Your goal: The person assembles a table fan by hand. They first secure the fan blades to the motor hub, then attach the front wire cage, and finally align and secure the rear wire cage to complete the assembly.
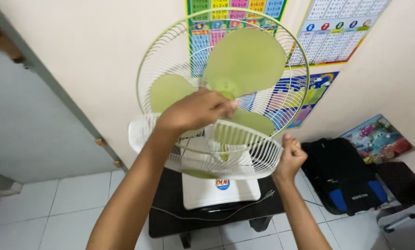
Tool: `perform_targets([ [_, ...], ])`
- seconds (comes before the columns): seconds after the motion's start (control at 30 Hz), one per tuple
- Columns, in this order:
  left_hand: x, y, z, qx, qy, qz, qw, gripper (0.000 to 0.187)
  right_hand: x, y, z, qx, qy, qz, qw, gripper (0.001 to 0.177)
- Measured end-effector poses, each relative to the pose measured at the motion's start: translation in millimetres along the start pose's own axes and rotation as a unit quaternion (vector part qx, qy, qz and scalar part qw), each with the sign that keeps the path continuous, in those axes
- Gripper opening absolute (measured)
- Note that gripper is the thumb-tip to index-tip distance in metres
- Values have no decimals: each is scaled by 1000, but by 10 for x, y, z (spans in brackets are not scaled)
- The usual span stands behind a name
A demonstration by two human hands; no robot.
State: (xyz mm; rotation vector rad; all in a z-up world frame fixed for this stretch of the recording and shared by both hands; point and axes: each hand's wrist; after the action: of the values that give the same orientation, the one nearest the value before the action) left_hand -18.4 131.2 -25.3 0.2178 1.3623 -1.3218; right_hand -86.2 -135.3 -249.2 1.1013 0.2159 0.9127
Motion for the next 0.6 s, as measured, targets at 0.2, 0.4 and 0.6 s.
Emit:
perform_targets([
  [0.2, -458, -387, -464, -103, -105, 179, 973, 51, 13, 417, 317, 166, -28, 80, 982, 41],
  [0.4, -603, -348, -282, -31, -250, 147, 956, 45, 93, 662, 687, 174, 26, 105, 979, 47],
  [0.6, -591, -298, -103, -7, -359, 145, 922, 37, 228, 1127, 1211, 77, 110, -124, 983, 53],
])
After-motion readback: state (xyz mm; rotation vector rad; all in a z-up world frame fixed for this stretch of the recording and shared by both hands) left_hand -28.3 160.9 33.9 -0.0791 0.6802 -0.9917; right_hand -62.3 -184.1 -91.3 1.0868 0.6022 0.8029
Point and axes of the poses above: each hand's wrist, its own z-axis towards the middle knuckle, its own x-axis out of the palm, y = z × x, and after that the axes turned 7 degrees about x, right-handed
